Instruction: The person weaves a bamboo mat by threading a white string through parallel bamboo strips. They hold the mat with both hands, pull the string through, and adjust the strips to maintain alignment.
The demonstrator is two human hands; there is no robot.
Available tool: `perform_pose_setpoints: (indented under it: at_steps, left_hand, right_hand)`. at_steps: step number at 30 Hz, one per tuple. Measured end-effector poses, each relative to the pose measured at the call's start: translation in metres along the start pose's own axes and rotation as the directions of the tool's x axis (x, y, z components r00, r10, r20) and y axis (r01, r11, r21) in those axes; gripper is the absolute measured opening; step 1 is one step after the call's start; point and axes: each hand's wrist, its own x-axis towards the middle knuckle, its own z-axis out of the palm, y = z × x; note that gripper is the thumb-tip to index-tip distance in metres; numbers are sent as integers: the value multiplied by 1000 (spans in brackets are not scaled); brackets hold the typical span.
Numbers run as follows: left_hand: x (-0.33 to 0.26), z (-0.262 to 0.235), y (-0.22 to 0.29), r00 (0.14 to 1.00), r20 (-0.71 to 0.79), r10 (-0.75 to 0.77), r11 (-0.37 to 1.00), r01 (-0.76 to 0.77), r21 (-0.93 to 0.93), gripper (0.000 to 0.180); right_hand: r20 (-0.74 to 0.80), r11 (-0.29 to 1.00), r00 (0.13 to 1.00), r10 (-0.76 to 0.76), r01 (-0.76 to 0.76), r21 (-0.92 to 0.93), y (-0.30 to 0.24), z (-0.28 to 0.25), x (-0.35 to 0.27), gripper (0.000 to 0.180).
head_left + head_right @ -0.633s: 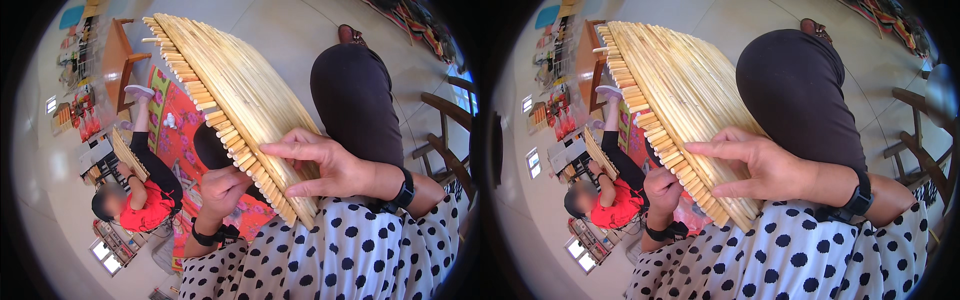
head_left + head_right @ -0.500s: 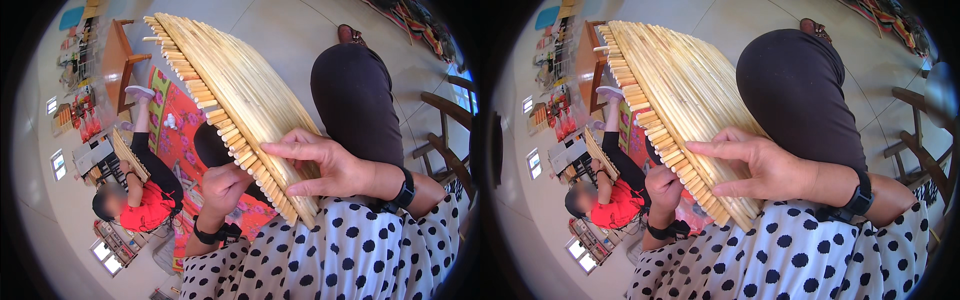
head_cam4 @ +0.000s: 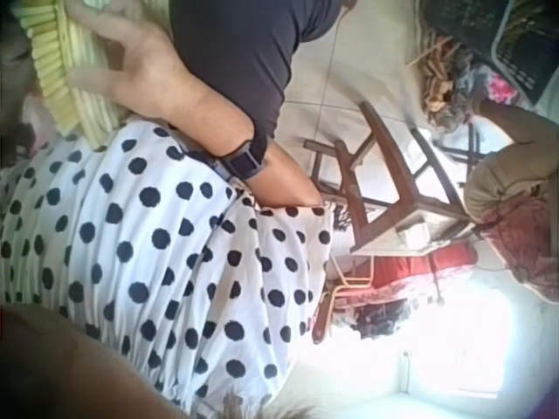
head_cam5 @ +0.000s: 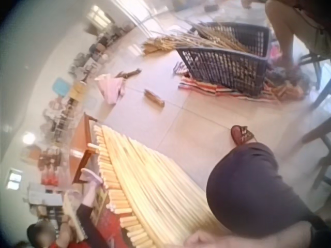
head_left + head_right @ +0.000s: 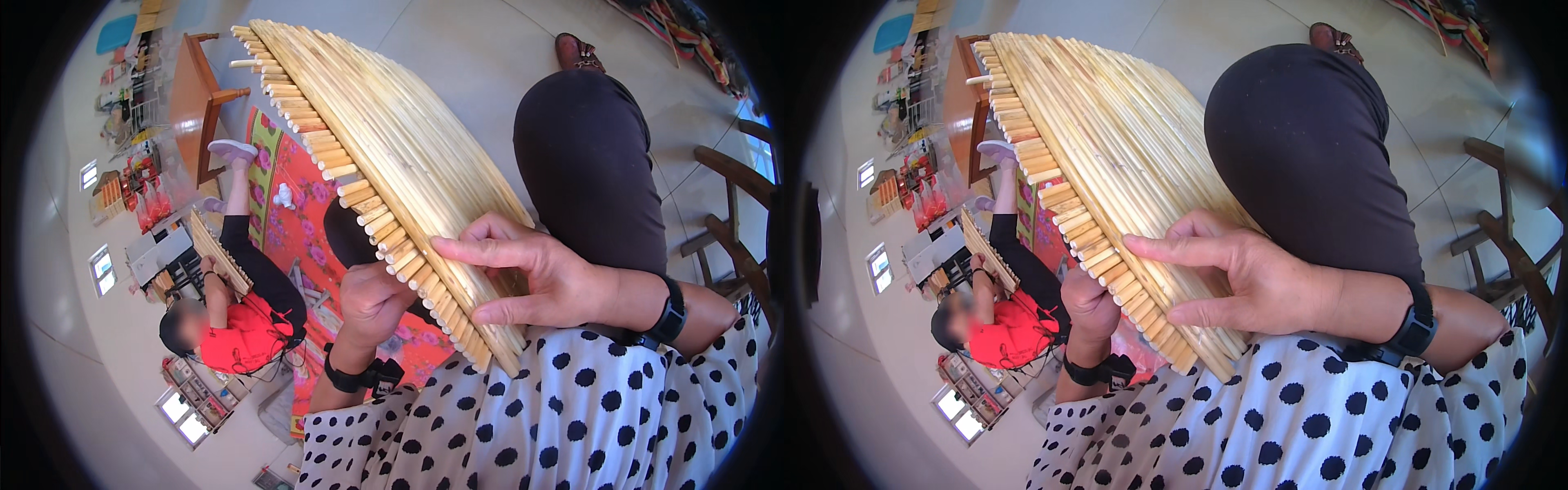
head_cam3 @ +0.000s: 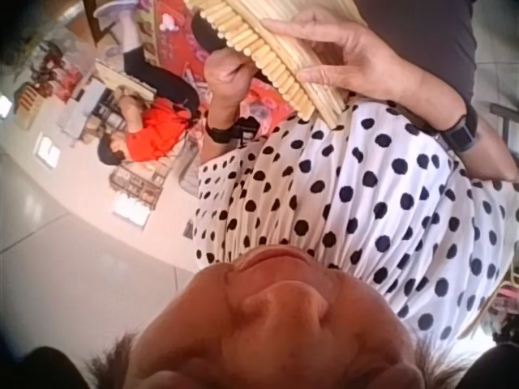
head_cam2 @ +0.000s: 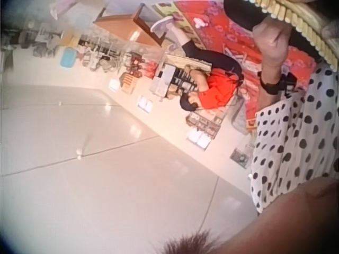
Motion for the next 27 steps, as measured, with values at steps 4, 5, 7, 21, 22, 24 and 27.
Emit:
perform_pose_setpoints:
  at_steps: [4, 5, 7, 21, 22, 24, 27]
  left_hand:
    - [-4, 0, -1, 1000, 1, -13, 1000, 13, -4, 20]
    - [-2, 0, 1, 1000, 14, -1, 1000, 0, 24, 19]
    - [4, 0, 11, 999, 41, 23, 996, -26, 81, 22]
    - [9, -9, 18, 991, 137, -6, 988, -15, 155, 22]
    - [12, -10, 19, 989, 144, 14, 987, -37, 159, 22]
    - [18, -11, 18, 982, 152, 107, 975, -134, 176, 26]
    - [28, -12, 19, 959, 170, 228, 940, -262, 219, 24]
  right_hand:
    - [-7, 1000, 1000, -29, 29, 2, 0, 0, -1, 70]
    - [-5, 1000, 1000, -24, 24, 8, 0, 0, -1, 70]
    - [8, 999, 1000, 12, -12, 31, -1, 1, 0, 70]
    - [-64, 994, 994, 92, -95, -49, -11, 2, 2, 65]
    - [-85, 990, 989, 123, -128, -58, -15, 2, 1, 62]
    - [-133, 978, 973, 187, -198, -72, -25, 5, -2, 57]
    - [-199, 946, 959, 202, -243, -212, -42, 9, -4, 40]
